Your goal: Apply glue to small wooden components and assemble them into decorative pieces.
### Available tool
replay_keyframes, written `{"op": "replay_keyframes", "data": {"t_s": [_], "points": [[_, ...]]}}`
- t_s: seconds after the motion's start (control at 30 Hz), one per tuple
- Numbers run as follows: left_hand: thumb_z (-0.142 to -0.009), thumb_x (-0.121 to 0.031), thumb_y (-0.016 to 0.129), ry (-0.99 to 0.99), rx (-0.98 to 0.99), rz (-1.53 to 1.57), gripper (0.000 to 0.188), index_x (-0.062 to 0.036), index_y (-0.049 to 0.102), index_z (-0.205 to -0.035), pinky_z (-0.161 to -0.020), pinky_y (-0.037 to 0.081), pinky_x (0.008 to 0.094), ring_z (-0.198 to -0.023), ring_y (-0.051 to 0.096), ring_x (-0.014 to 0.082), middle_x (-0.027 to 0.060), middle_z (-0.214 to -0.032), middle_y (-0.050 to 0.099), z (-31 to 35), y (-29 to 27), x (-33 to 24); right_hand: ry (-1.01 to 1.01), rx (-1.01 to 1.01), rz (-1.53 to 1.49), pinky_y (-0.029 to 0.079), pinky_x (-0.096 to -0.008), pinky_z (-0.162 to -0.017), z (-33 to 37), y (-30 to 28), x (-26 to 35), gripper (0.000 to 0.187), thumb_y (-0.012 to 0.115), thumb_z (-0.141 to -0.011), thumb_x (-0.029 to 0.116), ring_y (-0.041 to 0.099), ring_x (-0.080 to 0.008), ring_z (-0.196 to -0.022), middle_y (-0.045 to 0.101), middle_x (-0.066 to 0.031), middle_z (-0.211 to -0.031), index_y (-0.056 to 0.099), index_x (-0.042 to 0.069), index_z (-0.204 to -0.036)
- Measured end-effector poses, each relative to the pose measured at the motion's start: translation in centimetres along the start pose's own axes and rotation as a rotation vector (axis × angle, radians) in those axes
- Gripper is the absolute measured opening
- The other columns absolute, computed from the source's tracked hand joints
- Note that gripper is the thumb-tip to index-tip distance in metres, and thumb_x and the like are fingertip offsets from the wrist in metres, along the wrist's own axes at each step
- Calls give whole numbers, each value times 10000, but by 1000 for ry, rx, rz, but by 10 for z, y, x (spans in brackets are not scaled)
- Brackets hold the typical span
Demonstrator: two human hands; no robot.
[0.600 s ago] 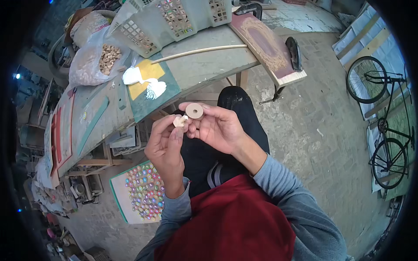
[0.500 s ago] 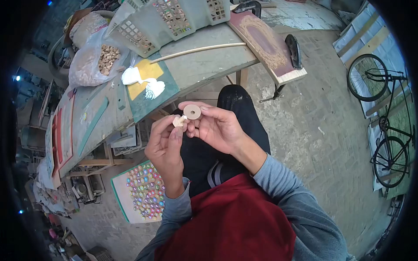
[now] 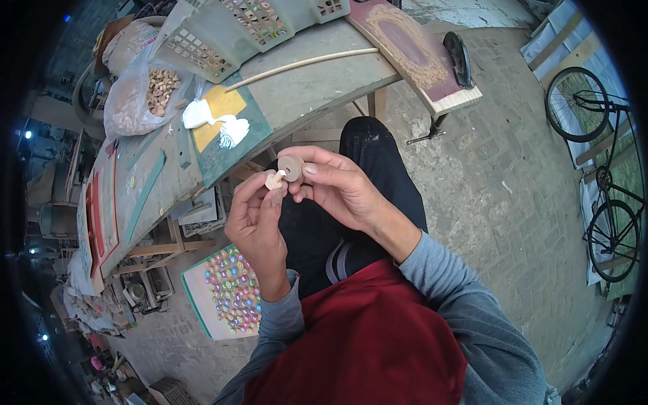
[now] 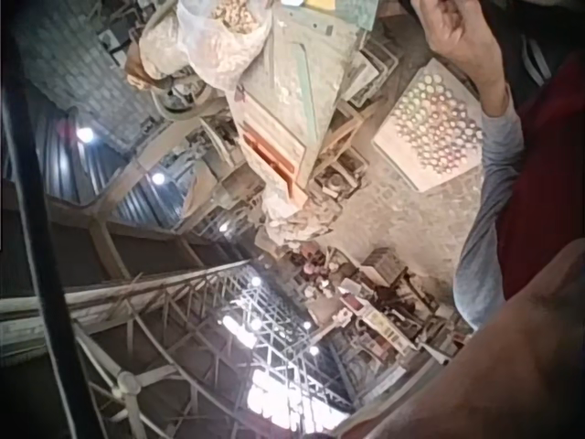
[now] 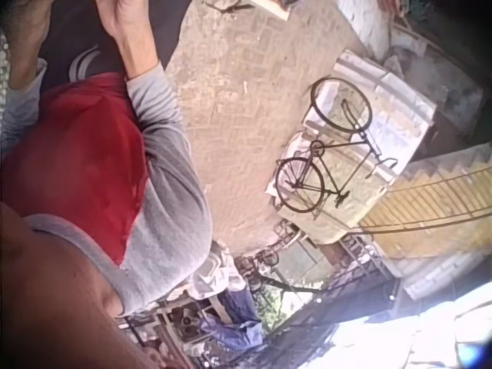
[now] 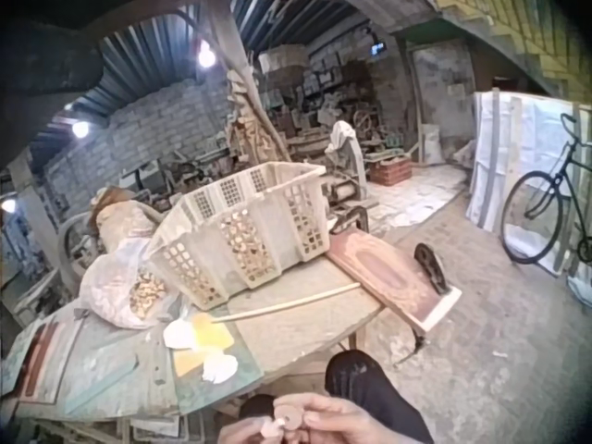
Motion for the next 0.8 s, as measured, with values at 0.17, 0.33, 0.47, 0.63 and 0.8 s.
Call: {"op": "replay_keyframes", "data": {"t_s": [0.17, 0.33, 0.47, 0.63, 0.8], "points": [[-910, 96, 613, 80, -7, 7, 243, 67, 600, -1151, -797, 569, 270, -967, 664, 185, 166, -1205, 595, 0, 1, 0, -79, -46, 116, 501, -287, -870, 0, 1, 3, 396, 578, -973, 146, 602, -145, -1027, 628, -88, -1158, 537, -19, -1330], [-905, 100, 617, 109, -6, -27, 246, 62, 602, -1148, -811, 572, 280, -978, 662, 189, 169, -1206, 592, 0, -1, 1, -100, -72, 143, 496, -286, -872, 0, 0, 1, 400, 589, -967, 137, 600, -147, -1039, 629, -92, -1168, 537, -21, -1331], [-899, 103, 622, 132, 1, -45, 253, 58, 607, -1147, -818, 572, 281, -991, 659, 190, 169, -1205, 592, 0, -1, -1, -101, -81, 130, 495, -288, -872, -1, 0, 0, 398, 592, -964, 127, 599, -150, -1040, 631, -94, -1168, 539, -23, -1329], [-884, 109, 633, 125, 3, -104, 276, 50, 632, -1154, -835, 568, 294, -1001, 656, 197, 163, -1195, 600, 2, -4, -2, -102, -77, 174, 493, -290, -882, 1, 0, 1, 401, 594, -960, 120, 599, -151, -1038, 633, -94, -1162, 540, -23, -1331], [-873, 101, 649, 150, 5, -177, 280, 45, 659, -1147, -838, 563, 304, -992, 655, 206, 161, -1168, 620, 2, -7, -8, -111, -80, 256, 484, -284, -895, 3, 4, 4, 402, 596, -954, 116, 592, -143, -1025, 634, -89, -1146, 551, -22, -1329]]}}
Point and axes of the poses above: each hand's wrist, its own z-axis away from the middle knuckle, its own y-axis out of the palm, x = y × z, the point moved 6 cm from there along -z, towards the middle knuckle
